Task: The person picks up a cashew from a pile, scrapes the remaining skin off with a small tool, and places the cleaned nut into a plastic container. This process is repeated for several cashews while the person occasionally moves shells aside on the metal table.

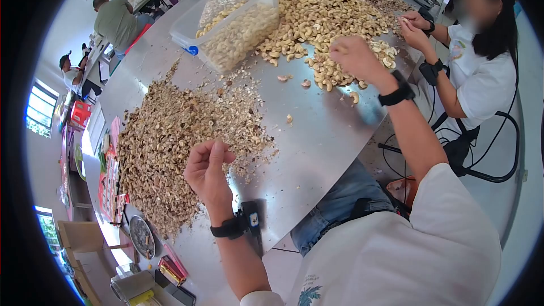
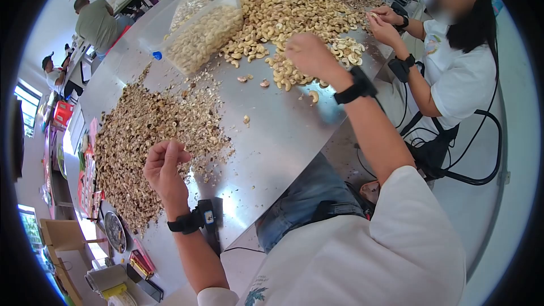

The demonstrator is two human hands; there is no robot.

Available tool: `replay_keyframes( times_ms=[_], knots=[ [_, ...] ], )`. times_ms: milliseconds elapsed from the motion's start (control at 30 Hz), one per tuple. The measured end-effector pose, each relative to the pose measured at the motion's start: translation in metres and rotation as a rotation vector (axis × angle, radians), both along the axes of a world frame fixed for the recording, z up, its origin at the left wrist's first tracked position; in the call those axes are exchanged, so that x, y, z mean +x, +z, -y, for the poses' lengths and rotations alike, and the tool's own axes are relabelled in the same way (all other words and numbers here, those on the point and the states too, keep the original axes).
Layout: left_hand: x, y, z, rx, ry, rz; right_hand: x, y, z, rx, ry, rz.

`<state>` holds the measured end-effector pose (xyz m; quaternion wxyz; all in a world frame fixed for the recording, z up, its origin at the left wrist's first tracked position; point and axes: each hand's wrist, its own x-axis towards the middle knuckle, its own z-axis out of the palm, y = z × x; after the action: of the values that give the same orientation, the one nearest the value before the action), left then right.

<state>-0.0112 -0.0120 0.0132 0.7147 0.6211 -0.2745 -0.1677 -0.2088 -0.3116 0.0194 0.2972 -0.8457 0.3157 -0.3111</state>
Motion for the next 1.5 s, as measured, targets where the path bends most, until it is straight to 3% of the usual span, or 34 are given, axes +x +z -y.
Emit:
replay_keyframes(
  times_ms=[100,233,267,367,467,567,667,800,1000,1200,1300,1400,1500],
  knots=[
    [0.000,0.002,-0.001,0.000,0.004,0.012,0.052,-0.001,-0.027,-0.018,0.151,-0.063],
    [0.001,0.002,-0.005,0.012,-0.006,0.005,0.100,-0.037,-0.034,-0.296,0.149,-0.215],
    [0.002,0.003,-0.005,0.012,-0.014,-0.001,0.104,-0.037,-0.036,-0.226,0.145,-0.348],
    [0.005,0.001,-0.004,0.016,-0.014,-0.002,0.114,-0.047,-0.038,-0.330,0.186,-0.307],
    [0.006,-0.001,-0.005,0.062,-0.017,-0.017,0.117,-0.010,-0.071,0.436,0.355,-0.096],
    [0.005,-0.005,0.000,-0.082,-0.048,-0.019,0.132,0.003,-0.097,0.882,0.633,0.132],
    [0.010,-0.003,-0.002,-0.127,-0.004,-0.026,0.151,0.004,-0.125,1.149,0.822,0.193],
    [0.013,-0.008,-0.002,-0.095,-0.014,-0.079,0.155,-0.007,-0.136,1.274,0.879,0.242],
    [0.017,-0.015,-0.001,0.051,0.032,0.159,0.151,-0.014,-0.139,1.308,0.842,0.248],
    [0.025,-0.019,-0.004,0.139,-0.119,0.301,0.146,-0.016,-0.137,1.163,0.831,0.161],
    [0.024,-0.017,-0.004,0.110,-0.118,0.267,0.146,-0.018,-0.140,1.168,0.823,0.185],
    [0.019,-0.014,-0.003,0.014,-0.058,-0.018,0.146,-0.018,-0.144,1.047,0.835,0.190],
    [0.022,-0.013,-0.006,0.097,-0.070,0.000,0.145,-0.017,-0.145,0.929,0.853,0.194]
  ],
)
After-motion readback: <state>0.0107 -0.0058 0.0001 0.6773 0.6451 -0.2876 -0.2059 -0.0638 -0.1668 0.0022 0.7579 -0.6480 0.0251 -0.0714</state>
